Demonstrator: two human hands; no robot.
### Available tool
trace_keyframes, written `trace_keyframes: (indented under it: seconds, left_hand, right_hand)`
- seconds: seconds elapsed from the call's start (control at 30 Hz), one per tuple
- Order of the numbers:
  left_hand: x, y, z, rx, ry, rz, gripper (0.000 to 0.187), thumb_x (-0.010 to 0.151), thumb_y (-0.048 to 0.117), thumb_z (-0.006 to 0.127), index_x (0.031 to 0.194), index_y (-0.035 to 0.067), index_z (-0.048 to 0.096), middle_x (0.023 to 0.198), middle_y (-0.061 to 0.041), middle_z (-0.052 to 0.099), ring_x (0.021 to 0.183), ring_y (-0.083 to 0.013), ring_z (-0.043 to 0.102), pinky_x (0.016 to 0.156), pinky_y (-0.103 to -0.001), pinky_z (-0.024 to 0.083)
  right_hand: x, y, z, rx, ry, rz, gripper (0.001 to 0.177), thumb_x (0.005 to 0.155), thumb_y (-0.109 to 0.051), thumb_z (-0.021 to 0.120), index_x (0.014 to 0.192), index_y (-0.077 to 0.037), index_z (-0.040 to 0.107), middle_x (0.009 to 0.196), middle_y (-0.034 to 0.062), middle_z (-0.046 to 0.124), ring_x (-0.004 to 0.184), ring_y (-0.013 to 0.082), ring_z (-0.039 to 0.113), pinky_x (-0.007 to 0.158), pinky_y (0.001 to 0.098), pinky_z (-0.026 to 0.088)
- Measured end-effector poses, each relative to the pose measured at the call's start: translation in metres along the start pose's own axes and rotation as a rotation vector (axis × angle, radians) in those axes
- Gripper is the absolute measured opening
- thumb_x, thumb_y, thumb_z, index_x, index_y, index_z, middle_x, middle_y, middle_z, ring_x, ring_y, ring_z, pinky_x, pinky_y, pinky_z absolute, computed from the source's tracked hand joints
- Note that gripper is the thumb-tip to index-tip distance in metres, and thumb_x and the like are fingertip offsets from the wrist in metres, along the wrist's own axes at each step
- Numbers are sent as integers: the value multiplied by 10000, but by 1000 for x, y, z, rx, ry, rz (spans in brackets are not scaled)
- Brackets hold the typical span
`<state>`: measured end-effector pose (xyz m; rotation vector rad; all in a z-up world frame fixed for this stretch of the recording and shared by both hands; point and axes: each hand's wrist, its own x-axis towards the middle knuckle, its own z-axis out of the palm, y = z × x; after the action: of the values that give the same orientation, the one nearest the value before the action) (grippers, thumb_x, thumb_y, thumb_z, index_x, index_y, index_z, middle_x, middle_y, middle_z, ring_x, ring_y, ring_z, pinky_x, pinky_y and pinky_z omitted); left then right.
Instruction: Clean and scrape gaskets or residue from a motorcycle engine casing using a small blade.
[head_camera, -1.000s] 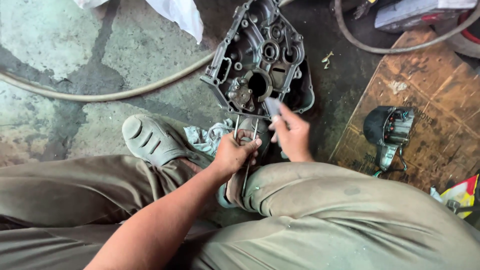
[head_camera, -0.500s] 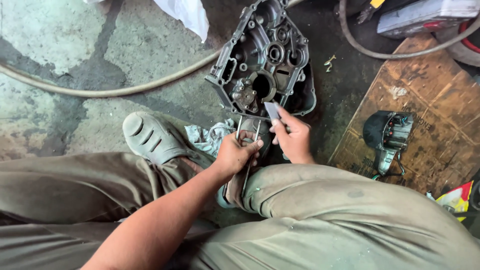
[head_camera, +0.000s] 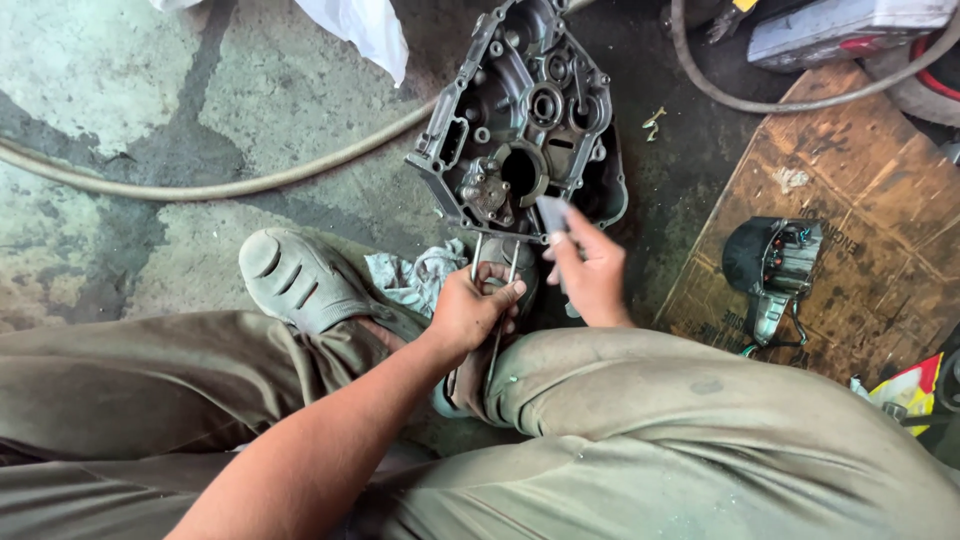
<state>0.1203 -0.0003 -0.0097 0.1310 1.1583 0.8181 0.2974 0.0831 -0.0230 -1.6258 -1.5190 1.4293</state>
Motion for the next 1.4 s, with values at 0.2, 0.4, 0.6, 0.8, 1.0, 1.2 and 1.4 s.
trace_keyframes:
  seconds: [0.2, 0.4, 0.6, 0.8, 1.0, 1.2, 1.4]
  left_hand:
    - [2, -2, -2, 0, 0, 1, 201, 910, 135, 743, 1033, 7, 649, 650, -43, 644, 492, -122, 587, 462, -289, 494]
    - [5, -7, -4, 44, 3, 22, 217, 905, 148, 753, 1045, 12, 656, 653, -38, 644, 493, -122, 583, 465, -286, 488]
    - [3, -5, -6, 68, 5, 7, 222, 905, 158, 750, 1054, 22, 657, 645, -41, 644, 492, -117, 586, 464, -284, 485]
    - [7, -12, -5, 35, -6, 22, 229, 907, 149, 755, 1050, 9, 645, 656, -36, 647, 498, -112, 573, 470, -285, 488]
    - [8, -11, -6, -32, -23, 17, 211, 916, 141, 749, 1043, 6, 649, 664, -41, 651, 501, -119, 582, 476, -287, 496]
    - [8, -8, -6, -40, -17, 1, 185, 910, 139, 745, 1017, 19, 655, 659, -45, 646, 493, -137, 583, 472, -288, 493]
    - [8, -11, 7, -110, -8, -32, 172, 917, 157, 747, 1009, 43, 658, 684, -32, 641, 516, -143, 599, 492, -298, 498]
  right_hand:
    - [-10, -4, 1, -9, -64, -45, 425, 992, -44, 655, 1415, -23, 621, 870, 63, 721, 589, 64, 599, 516, 242, 505]
    - [-7, -3, 1, -3, 19, -2, 418, 995, -54, 630, 1413, -28, 616, 832, 54, 706, 531, 65, 568, 483, 237, 479]
    - [-9, -9, 2, -24, -14, -6, 441, 991, -46, 633, 1430, -35, 599, 812, 51, 702, 529, 64, 582, 486, 227, 475]
    - [-18, -5, 11, 46, -101, -82, 430, 991, -39, 641, 1419, -26, 596, 1113, 114, 739, 738, 84, 658, 517, 246, 541]
    - [-17, -5, 4, -10, -103, -34, 420, 1002, -53, 635, 1421, -43, 612, 1113, 129, 754, 748, 104, 665, 517, 256, 539]
    - [-9, -60, -62, -100, -155, 43, 465, 953, -64, 648, 1415, -60, 594, 1196, 107, 711, 827, 143, 721, 589, 277, 601]
    - [19, -150, -221, -702, -158, 0, 393, 935, -204, 750, 1308, -86, 720, 953, 80, 759, 735, 151, 693, 653, 307, 559]
